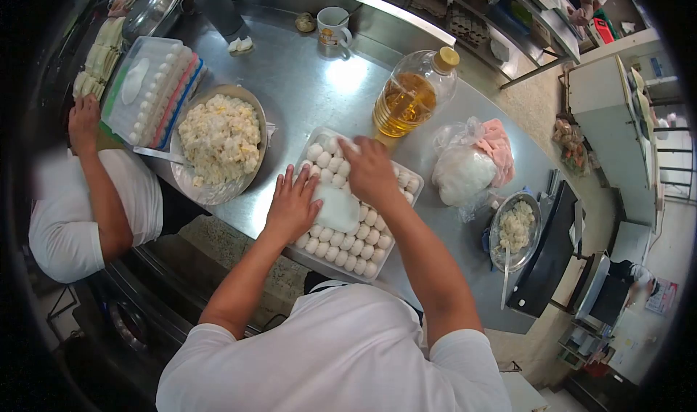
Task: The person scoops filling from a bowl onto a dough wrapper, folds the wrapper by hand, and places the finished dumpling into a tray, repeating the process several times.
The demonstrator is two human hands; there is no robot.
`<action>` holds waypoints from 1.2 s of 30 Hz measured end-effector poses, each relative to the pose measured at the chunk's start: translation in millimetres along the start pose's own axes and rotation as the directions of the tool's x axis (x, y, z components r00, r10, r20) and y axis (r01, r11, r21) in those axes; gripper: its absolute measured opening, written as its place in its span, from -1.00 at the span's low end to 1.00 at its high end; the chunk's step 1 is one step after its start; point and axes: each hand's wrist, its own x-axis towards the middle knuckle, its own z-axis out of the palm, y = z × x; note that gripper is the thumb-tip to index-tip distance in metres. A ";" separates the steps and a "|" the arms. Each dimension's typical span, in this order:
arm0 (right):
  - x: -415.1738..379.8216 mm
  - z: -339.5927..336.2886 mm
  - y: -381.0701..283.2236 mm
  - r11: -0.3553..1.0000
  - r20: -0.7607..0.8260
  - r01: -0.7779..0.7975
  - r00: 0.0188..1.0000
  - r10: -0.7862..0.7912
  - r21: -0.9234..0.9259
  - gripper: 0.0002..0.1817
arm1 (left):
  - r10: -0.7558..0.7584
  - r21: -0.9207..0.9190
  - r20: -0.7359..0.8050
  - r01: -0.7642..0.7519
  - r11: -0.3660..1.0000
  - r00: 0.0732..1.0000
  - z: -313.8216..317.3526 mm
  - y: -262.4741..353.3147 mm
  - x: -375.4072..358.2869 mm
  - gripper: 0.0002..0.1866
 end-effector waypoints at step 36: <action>-259.8 -154.0 -16.0 0.482 0.279 -0.405 0.908 0.314 0.776 -0.69 | 0.336 -0.945 0.283 0.321 -0.064 0.899 -41.7 208.7 -49.0 -0.65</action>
